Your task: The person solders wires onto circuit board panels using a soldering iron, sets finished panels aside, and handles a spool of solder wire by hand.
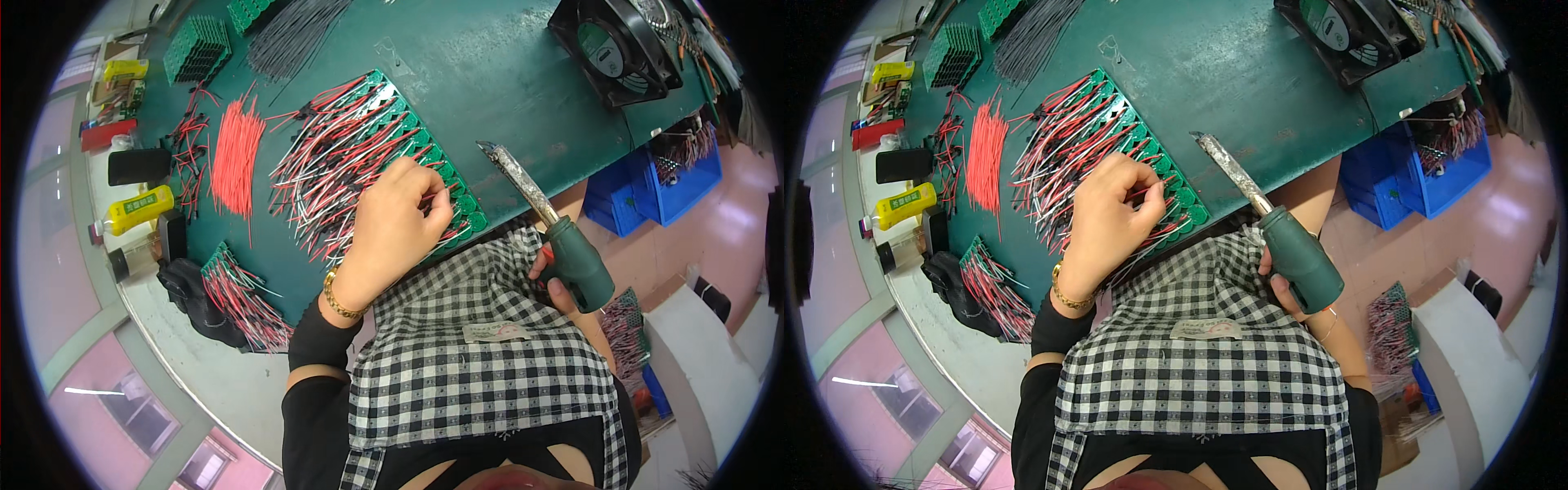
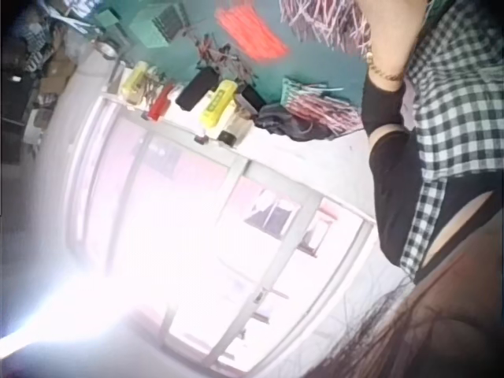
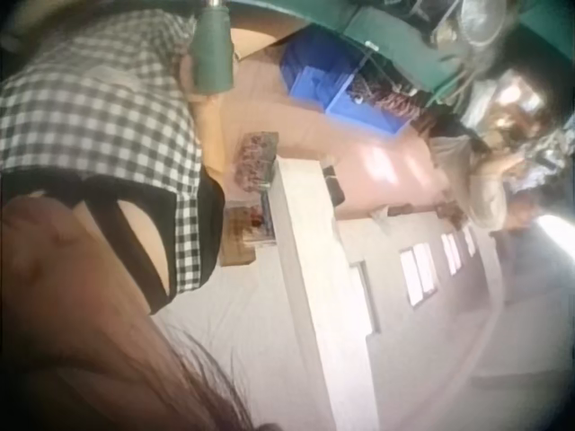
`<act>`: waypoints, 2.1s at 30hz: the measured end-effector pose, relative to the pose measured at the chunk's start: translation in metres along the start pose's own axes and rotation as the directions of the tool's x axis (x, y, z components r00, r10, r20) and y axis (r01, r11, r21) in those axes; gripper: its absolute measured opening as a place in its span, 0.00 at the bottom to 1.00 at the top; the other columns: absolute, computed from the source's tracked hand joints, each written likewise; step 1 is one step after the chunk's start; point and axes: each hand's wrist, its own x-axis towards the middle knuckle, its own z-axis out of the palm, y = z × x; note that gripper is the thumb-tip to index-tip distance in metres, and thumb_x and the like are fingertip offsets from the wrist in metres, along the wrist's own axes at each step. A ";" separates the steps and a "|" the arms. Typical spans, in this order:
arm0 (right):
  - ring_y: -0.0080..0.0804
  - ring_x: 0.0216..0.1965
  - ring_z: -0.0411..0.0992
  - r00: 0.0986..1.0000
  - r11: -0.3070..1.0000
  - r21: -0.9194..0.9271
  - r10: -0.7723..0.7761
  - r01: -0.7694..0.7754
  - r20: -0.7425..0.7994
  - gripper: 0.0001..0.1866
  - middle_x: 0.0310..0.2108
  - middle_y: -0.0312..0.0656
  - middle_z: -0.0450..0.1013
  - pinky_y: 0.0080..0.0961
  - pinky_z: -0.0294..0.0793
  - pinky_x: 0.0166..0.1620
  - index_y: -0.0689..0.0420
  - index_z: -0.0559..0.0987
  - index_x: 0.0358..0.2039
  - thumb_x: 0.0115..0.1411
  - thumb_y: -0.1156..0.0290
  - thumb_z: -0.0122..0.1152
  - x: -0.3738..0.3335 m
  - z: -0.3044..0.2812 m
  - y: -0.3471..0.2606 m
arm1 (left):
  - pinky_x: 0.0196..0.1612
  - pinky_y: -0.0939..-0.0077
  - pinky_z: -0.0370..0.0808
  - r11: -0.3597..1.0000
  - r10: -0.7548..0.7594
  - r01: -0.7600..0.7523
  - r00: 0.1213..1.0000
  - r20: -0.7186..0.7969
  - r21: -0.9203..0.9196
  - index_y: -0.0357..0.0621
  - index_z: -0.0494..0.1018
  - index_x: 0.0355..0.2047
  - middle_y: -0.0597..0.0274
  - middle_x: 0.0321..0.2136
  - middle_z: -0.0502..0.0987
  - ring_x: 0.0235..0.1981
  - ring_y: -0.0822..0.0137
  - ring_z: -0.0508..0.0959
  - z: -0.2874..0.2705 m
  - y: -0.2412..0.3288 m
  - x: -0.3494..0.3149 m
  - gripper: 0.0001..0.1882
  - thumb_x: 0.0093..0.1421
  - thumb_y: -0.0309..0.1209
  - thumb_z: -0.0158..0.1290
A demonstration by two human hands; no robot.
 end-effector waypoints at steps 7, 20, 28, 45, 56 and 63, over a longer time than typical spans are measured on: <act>0.29 0.24 0.73 0.985 0.980 0.105 0.171 -0.171 0.016 0.18 0.28 0.43 0.74 0.23 0.73 0.28 0.67 0.75 0.38 0.54 0.64 0.62 -0.017 -0.009 0.000 | 0.20 0.71 0.71 0.996 -0.009 0.015 0.998 -0.061 0.091 0.44 0.70 0.19 0.62 0.21 0.70 0.18 0.63 0.74 0.008 -0.007 0.000 0.05 0.43 0.23 0.56; 0.32 0.27 0.77 0.755 0.684 -0.412 0.655 -0.602 -0.017 0.20 0.26 0.39 0.76 0.24 0.75 0.32 0.60 0.76 0.37 0.42 0.69 0.70 -0.024 -0.022 0.009 | 0.21 0.79 0.68 0.998 -0.029 0.033 0.997 -0.066 0.059 0.39 0.71 0.19 0.62 0.18 0.69 0.17 0.70 0.71 0.008 -0.005 0.001 0.05 0.44 0.21 0.57; 0.28 0.23 0.73 0.501 0.403 0.404 0.848 -0.822 0.174 0.16 0.25 0.40 0.75 0.22 0.73 0.30 0.60 0.77 0.34 0.51 0.62 0.65 0.003 -0.018 -0.044 | 0.21 0.79 0.68 0.998 -0.029 0.033 0.997 -0.068 0.057 0.39 0.71 0.18 0.62 0.18 0.69 0.17 0.70 0.71 0.008 -0.007 0.000 0.04 0.44 0.21 0.57; 0.31 0.27 0.74 0.862 0.862 0.030 0.505 -0.506 0.045 0.23 0.26 0.41 0.74 0.26 0.74 0.33 0.61 0.75 0.39 0.51 0.55 0.63 -0.008 -0.021 -0.037 | 0.18 0.81 0.68 0.984 0.131 -0.104 0.974 -0.187 0.146 0.42 0.73 0.22 0.65 0.23 0.72 0.16 0.73 0.71 0.020 -0.009 -0.004 0.07 0.45 0.20 0.60; 0.37 0.27 0.76 0.974 0.855 -0.488 0.224 -0.174 0.045 0.23 0.26 0.40 0.76 0.28 0.75 0.32 0.56 0.77 0.38 0.41 0.63 0.73 -0.032 -0.030 0.010 | 0.20 0.82 0.70 0.994 0.038 -0.020 0.984 -0.173 0.104 0.42 0.73 0.20 0.65 0.21 0.73 0.17 0.73 0.73 0.017 -0.007 -0.001 0.06 0.44 0.21 0.60; 0.38 0.26 0.76 0.984 0.869 -0.486 0.153 -0.091 0.089 0.19 0.28 0.40 0.77 0.27 0.75 0.32 0.56 0.76 0.34 0.42 0.65 0.71 -0.030 -0.029 0.021 | 0.19 0.80 0.69 0.994 0.056 -0.039 0.985 -0.166 0.104 0.42 0.73 0.19 0.65 0.20 0.72 0.16 0.72 0.72 0.016 -0.006 0.001 0.06 0.43 0.22 0.60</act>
